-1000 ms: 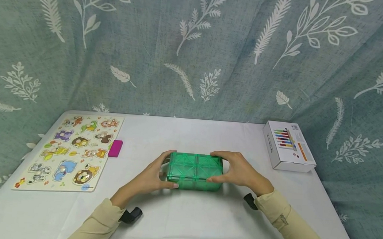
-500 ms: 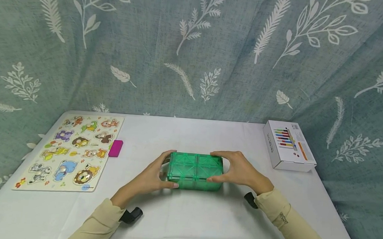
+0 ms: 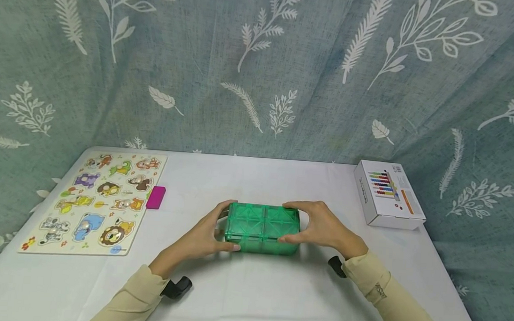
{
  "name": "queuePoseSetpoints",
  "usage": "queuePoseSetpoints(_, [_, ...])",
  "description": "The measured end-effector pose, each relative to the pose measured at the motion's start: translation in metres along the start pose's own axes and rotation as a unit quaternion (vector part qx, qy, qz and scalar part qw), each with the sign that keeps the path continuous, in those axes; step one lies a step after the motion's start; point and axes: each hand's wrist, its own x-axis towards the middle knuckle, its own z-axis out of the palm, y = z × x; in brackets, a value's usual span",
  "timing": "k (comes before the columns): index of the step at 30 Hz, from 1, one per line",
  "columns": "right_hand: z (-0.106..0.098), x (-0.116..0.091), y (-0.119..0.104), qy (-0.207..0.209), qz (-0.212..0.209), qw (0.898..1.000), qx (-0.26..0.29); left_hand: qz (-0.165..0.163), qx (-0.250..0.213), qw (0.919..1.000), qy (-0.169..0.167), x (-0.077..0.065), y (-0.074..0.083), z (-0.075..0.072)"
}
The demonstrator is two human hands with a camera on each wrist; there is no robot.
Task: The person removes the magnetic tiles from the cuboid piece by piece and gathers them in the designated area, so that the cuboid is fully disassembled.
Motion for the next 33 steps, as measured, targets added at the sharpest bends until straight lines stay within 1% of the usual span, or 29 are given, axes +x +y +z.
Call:
queuePoseSetpoints(8, [-0.0009, -0.0002, -0.0008, -0.006, -0.004, 1.0, -0.006, 0.002, -0.004, 1.0, -0.004, 0.0002, -0.0006, 0.0002])
queuePoseSetpoints(18, [-0.0014, 0.0011, 0.0015, -0.003, -0.007, 1.0, -0.009, 0.004, -0.004, 1.0, -0.004, 0.0016, -0.0017, -0.0001])
queuePoseSetpoints(24, [-0.0017, 0.001, -0.0005, -0.008, -0.006, 1.0, -0.014, 0.013, -0.001, 0.9999, -0.007, 0.0017, -0.0035, 0.0005])
queuePoseSetpoints(33, [-0.0053, 0.004, -0.001, -0.015, -0.007, 1.0, -0.012, 0.004, 0.002, 1.0, -0.004, 0.0012, -0.0011, 0.0])
